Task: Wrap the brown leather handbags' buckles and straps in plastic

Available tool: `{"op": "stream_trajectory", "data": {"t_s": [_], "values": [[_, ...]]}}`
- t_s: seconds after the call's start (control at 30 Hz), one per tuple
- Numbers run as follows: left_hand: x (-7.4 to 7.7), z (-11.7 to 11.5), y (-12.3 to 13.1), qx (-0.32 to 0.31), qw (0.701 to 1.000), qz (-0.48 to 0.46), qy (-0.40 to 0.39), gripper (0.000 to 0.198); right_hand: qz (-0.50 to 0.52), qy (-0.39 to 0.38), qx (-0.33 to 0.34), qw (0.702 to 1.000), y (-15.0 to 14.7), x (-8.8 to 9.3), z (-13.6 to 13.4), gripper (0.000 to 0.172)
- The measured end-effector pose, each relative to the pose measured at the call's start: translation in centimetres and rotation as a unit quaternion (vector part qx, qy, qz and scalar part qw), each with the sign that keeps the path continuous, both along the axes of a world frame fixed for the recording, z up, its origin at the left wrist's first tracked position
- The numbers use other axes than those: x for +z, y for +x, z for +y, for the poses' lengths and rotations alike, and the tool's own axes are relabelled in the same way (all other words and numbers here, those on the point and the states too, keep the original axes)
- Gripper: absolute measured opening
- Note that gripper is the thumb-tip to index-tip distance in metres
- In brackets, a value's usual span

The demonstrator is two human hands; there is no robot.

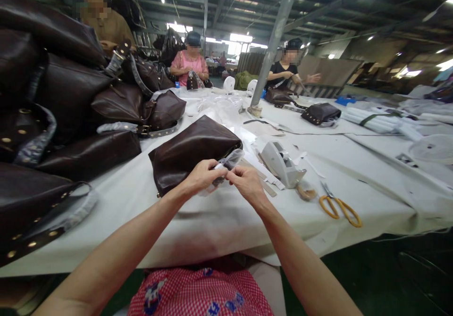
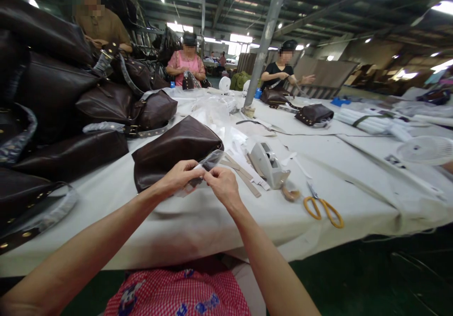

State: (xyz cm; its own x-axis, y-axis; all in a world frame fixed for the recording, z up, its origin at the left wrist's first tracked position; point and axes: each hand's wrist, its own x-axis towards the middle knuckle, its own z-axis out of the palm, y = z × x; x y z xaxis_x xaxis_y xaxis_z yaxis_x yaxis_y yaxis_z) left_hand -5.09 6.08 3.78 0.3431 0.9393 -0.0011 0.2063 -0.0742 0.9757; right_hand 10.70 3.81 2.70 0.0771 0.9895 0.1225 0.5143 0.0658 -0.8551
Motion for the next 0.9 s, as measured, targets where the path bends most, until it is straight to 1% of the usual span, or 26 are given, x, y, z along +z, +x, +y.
{"op": "stream_trajectory", "data": {"t_s": [0.07, 0.17, 0.2, 0.27, 0.37, 0.43, 0.53, 0.6, 0.67, 0.8, 0.9], "values": [[-0.3, 0.2, 0.1, 0.016, 1.000, -0.008, -0.011, 0.021, 0.072, -0.034, 0.036, 0.996, 0.3, 0.2, -0.3, 0.032], [-0.4, 0.5, 0.1, 0.031, 0.999, -0.019, -0.034, 0.023, 0.202, -0.116, 0.094, 0.968, 1.1, 0.4, -0.7, 0.027], [-0.4, 0.6, 0.1, 0.030, 0.999, -0.018, -0.038, 0.023, 0.225, -0.134, 0.103, 0.960, 1.4, 0.5, -0.9, 0.028], [-0.3, 0.7, 0.2, 0.028, 0.998, -0.012, -0.047, 0.025, 0.229, -0.141, 0.097, 0.958, 2.1, 0.6, -1.0, 0.031], [-0.2, 0.8, 0.3, 0.030, 0.998, -0.013, -0.058, 0.028, 0.180, -0.119, 0.062, 0.974, 2.5, 0.3, -0.9, 0.035], [-0.3, 0.7, 0.5, 0.028, 0.997, -0.024, -0.071, 0.029, 0.156, -0.098, 0.040, 0.982, 2.3, -0.6, -0.6, 0.033], [-0.5, 0.4, 0.5, 0.025, 0.995, -0.036, -0.092, 0.030, 0.171, -0.084, 0.025, 0.981, 1.4, -2.4, 0.0, 0.028], [-0.6, 0.2, 0.4, 0.020, 0.995, -0.029, -0.098, 0.031, 0.187, -0.075, 0.014, 0.979, 0.7, -3.6, 0.3, 0.030], [-0.3, 0.1, 0.2, 0.011, 0.994, -0.016, -0.104, 0.032, 0.186, -0.045, 0.004, 0.982, 0.2, -4.4, 0.4, 0.032], [0.4, -0.2, 0.0, 0.002, 0.993, -0.001, -0.114, 0.030, 0.193, 0.028, -0.007, 0.981, -0.3, -5.0, 0.1, 0.028], [0.4, -0.3, -0.1, 0.004, 0.992, -0.003, -0.123, 0.031, 0.167, 0.066, -0.075, 0.981, -0.4, -5.2, -0.3, 0.032]]}}
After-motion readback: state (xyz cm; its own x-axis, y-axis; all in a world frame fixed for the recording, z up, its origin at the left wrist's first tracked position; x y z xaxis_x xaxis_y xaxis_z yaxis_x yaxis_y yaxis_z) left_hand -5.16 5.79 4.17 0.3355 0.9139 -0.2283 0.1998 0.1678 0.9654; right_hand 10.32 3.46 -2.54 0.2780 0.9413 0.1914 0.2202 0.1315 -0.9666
